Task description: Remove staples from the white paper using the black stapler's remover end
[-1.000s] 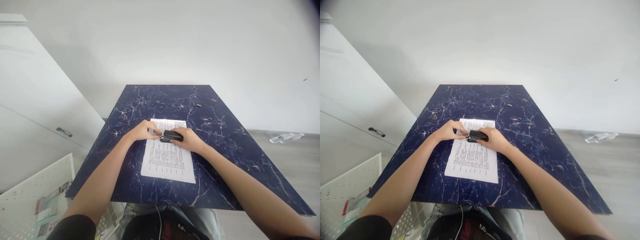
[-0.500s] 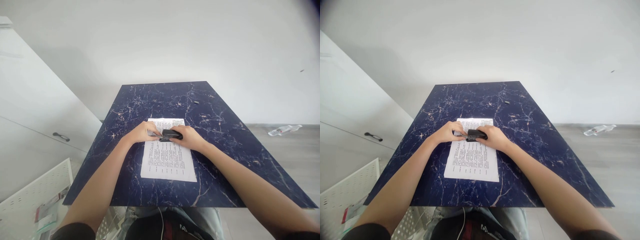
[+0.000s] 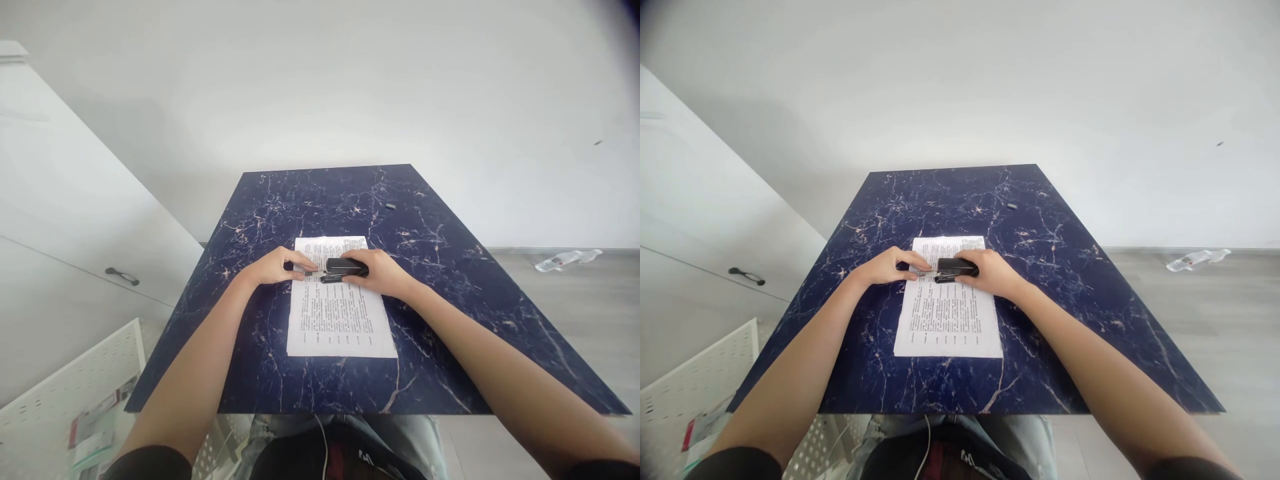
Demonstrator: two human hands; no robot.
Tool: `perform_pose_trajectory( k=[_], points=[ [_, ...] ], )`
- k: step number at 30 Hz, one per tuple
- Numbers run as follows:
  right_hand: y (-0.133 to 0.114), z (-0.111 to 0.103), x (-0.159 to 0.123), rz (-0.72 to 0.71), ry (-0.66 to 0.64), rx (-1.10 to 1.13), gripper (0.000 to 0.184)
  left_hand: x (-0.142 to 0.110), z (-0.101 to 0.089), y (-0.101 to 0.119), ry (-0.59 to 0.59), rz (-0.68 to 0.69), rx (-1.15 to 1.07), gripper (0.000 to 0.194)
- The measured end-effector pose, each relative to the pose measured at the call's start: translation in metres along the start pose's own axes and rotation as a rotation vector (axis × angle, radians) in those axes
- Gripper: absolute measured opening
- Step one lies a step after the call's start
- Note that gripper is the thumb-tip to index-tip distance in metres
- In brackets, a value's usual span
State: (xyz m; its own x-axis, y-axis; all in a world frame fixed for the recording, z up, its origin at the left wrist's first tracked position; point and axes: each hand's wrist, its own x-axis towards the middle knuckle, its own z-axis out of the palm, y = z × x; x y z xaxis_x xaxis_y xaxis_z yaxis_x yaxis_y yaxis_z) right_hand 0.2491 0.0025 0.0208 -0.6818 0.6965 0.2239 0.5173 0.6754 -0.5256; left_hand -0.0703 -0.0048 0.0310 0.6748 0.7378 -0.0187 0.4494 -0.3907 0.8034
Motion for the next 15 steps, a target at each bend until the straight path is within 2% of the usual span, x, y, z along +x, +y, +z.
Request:
perform_pose_trajectory(
  k=[3,8,11,15],
  points=[
    [0.003,-0.007,-0.001,-0.004,-0.05,0.062,0.042,0.002,0.001,-0.004,0.037,-0.003,0.009,0.033],
    [0.008,-0.008,0.0,0.011,-0.058,0.046,0.04,0.028,0.023,-0.005,0.229,0.117,0.189,0.034],
    [0.008,-0.004,0.001,-0.007,-0.044,0.027,0.036,0.043,0.035,-0.003,0.256,0.201,0.302,0.029],
    [0.007,-0.003,0.002,-0.012,-0.057,0.018,0.032,0.048,0.041,-0.003,0.26,0.234,0.415,0.025]
  ],
)
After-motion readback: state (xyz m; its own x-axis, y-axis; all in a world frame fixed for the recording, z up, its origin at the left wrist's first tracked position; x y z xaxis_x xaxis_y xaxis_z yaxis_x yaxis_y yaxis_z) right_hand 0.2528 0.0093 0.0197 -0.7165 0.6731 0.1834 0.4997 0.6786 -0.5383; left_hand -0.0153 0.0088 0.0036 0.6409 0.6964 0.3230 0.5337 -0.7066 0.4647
